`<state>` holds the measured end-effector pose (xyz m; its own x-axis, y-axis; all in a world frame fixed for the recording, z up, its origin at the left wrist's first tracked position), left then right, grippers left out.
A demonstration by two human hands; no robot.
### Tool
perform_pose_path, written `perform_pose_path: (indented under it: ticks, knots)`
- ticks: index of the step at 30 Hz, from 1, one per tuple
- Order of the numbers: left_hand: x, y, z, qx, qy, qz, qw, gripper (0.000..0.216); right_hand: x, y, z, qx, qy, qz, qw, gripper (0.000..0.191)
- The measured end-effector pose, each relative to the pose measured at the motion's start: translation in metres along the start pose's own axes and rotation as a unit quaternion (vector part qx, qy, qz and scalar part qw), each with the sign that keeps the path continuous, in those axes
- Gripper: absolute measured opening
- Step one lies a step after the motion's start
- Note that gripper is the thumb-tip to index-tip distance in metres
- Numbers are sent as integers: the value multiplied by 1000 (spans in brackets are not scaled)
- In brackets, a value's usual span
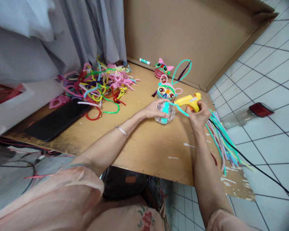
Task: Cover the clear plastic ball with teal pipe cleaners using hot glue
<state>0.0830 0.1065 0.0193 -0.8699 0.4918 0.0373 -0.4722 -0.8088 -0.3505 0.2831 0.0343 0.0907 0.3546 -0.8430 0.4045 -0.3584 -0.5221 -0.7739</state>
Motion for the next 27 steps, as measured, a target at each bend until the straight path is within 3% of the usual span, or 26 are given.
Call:
perform_pose_path:
  ticks: [16,27]
  knots:
    - [0,1,1,0,-3,-2,1000,71,-3,1,6,13,5,-4,1000,33]
    - [-1,-1,0,2,-5,-6,1000,75,4,1,0,23,36,34,998,29]
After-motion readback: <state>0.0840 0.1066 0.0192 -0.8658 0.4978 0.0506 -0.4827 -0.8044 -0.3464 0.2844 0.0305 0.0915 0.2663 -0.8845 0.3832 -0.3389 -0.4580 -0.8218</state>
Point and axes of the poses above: each hand's wrist, its own y-axis away from the middle knuckle, its own x-axis out of the back of the hand, z = x × y, the point moved 9 cm from there along -y, towards the middle knuckle, and after that the axes turned 6 degrees about z, right-handed, at the moved point
